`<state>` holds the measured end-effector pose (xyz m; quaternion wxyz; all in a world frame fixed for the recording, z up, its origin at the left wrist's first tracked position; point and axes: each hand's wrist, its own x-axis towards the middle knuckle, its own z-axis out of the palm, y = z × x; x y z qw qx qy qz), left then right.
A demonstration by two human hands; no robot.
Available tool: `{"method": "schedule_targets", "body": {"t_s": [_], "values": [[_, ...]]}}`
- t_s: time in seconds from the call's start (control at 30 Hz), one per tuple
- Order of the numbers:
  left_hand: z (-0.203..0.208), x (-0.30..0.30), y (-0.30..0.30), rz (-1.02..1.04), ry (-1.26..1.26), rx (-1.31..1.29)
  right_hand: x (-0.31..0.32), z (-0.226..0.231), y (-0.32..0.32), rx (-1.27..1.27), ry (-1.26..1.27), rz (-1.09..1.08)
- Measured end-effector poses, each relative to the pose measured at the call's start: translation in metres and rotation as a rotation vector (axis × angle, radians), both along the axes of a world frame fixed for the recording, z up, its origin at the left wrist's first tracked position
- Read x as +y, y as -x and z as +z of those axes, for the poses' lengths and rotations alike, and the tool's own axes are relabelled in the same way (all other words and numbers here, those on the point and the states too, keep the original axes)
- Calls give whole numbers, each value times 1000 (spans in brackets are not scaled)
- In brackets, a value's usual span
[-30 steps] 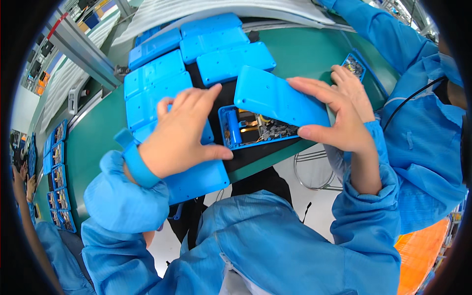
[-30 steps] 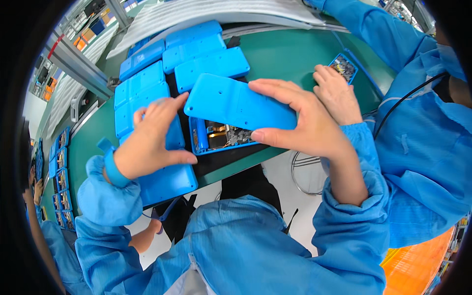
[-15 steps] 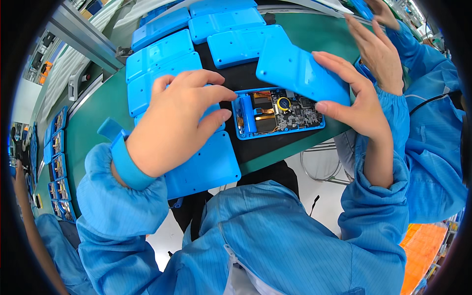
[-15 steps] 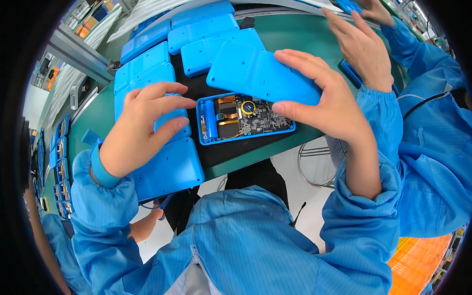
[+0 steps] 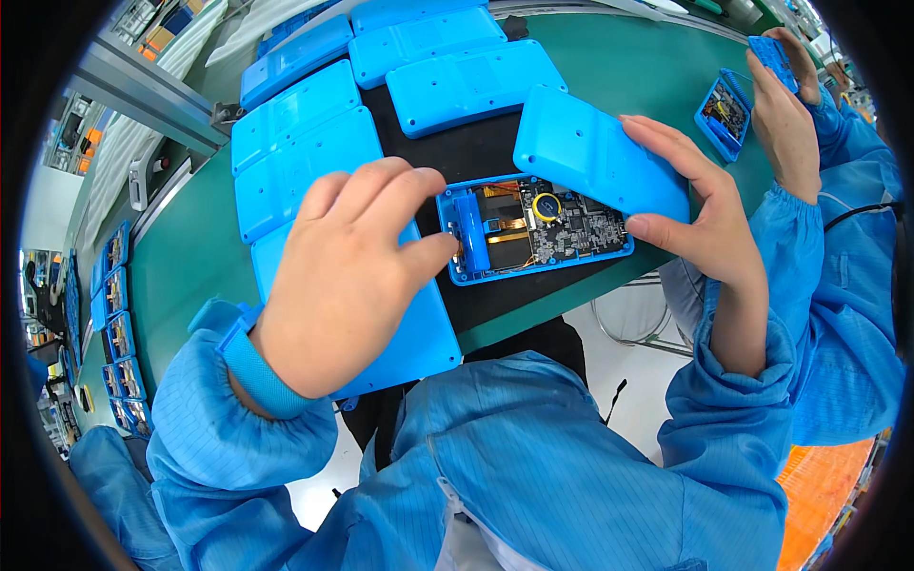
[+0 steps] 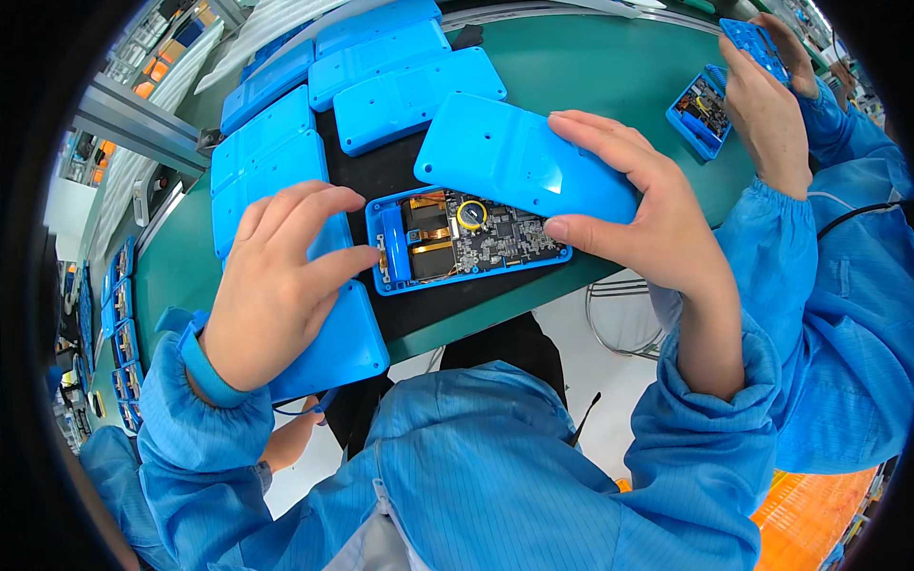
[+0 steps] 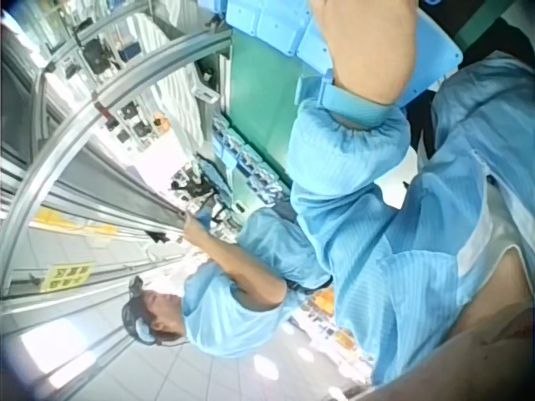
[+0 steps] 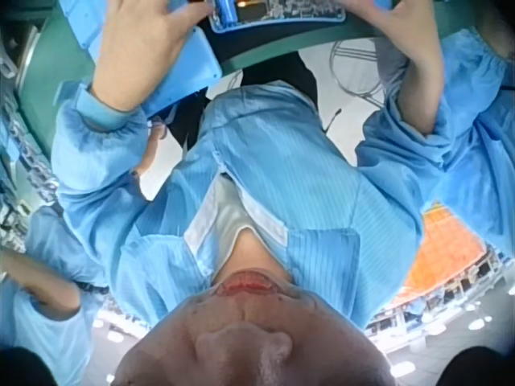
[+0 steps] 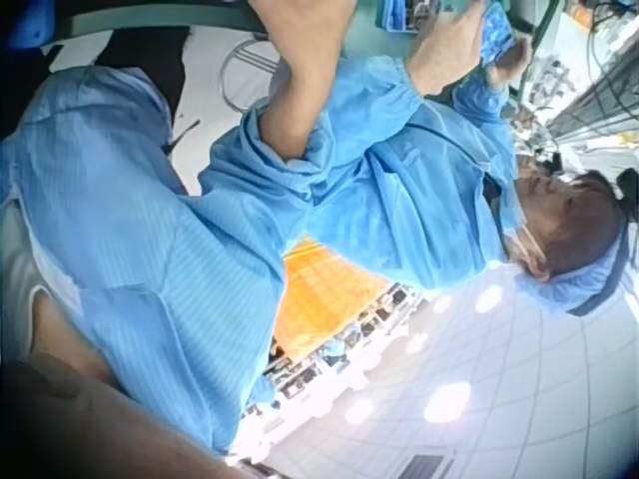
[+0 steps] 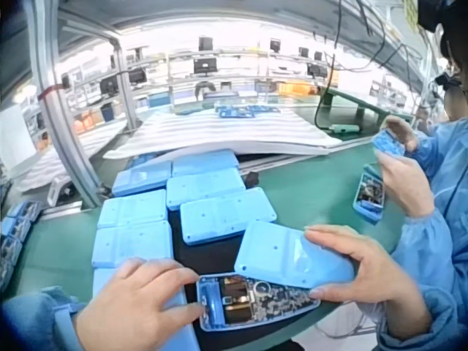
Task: The person assembles blue plastic electronic casings by hand, fitting them together on a production line.
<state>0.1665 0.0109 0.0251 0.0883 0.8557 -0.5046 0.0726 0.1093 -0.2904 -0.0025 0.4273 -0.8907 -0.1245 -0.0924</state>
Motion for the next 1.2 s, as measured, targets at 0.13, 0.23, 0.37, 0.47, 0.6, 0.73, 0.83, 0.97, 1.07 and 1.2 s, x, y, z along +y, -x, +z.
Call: {"method": "schedule_targets", "body": {"t_s": [0.13, 0.23, 0.37, 0.47, 0.6, 0.73, 0.83, 0.97, 1.07, 1.2], "values": [[3, 0, -6, -58, -41, -42, 5, 2, -3, -7, -33, 54], [8, 3, -9, -79, -42, -2, 9, 2, -10, -50, 82, 118], [21, 4, -20, 95, 57, 149, 18, 0, -18, -62, 149, 247], [17, -5, -25, -16, 111, 314, 27, -3, -21, -54, 192, 341], [-6, -11, -22, -69, 4, 308, 26, -6, -21, -68, 248, 366], [-4, -13, -26, -109, -19, 426, 23, -8, -17, -48, 248, 375], [-5, -14, -25, -111, -1, 373, 27, -8, -16, -77, 249, 371], [-1, -21, -21, -54, -62, 332, 26, -9, -15, -63, 269, 373], [3, -26, -15, -16, -103, 264, 20, -13, -16, -91, 308, 389], [9, -31, -16, 54, -200, 278, 28, -10, -7, -63, 421, 194]]}}
